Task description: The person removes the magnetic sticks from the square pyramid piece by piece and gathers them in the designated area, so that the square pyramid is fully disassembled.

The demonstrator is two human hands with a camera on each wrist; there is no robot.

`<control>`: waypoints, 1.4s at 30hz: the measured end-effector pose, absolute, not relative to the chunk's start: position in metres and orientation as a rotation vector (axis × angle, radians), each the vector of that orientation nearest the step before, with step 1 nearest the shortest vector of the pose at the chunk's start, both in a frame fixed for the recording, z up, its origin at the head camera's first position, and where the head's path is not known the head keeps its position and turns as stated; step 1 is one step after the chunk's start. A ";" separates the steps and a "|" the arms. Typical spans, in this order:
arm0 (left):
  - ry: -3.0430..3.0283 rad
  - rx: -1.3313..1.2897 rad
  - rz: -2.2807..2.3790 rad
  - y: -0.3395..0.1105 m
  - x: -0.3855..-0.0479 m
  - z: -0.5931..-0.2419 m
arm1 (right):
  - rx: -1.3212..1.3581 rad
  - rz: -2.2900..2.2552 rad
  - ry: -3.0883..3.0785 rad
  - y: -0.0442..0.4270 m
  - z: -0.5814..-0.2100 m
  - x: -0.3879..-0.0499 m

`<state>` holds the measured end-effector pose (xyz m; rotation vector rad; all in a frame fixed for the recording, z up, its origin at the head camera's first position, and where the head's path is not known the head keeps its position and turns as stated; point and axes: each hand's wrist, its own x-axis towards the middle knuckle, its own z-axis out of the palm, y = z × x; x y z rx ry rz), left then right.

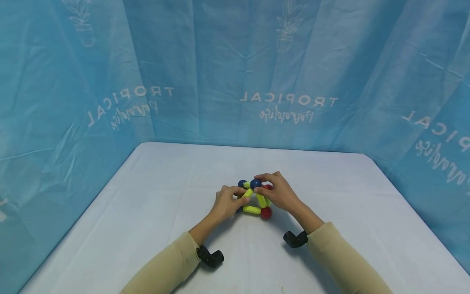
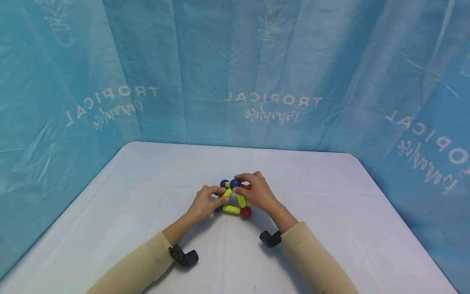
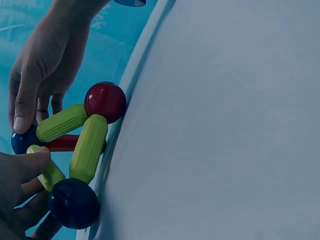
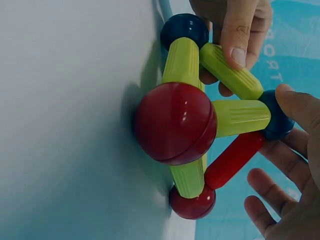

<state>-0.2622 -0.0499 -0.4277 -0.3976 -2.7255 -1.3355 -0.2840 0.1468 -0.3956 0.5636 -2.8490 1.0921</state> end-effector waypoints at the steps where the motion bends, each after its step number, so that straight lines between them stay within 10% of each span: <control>1: -2.722 -0.410 -1.335 -0.050 -0.260 -0.428 | 0.569 1.099 -2.842 0.147 -0.396 -0.281; 42: -2.574 -0.360 -1.471 -0.053 -0.234 -0.432 | 0.584 1.096 -2.747 0.152 -0.399 -0.262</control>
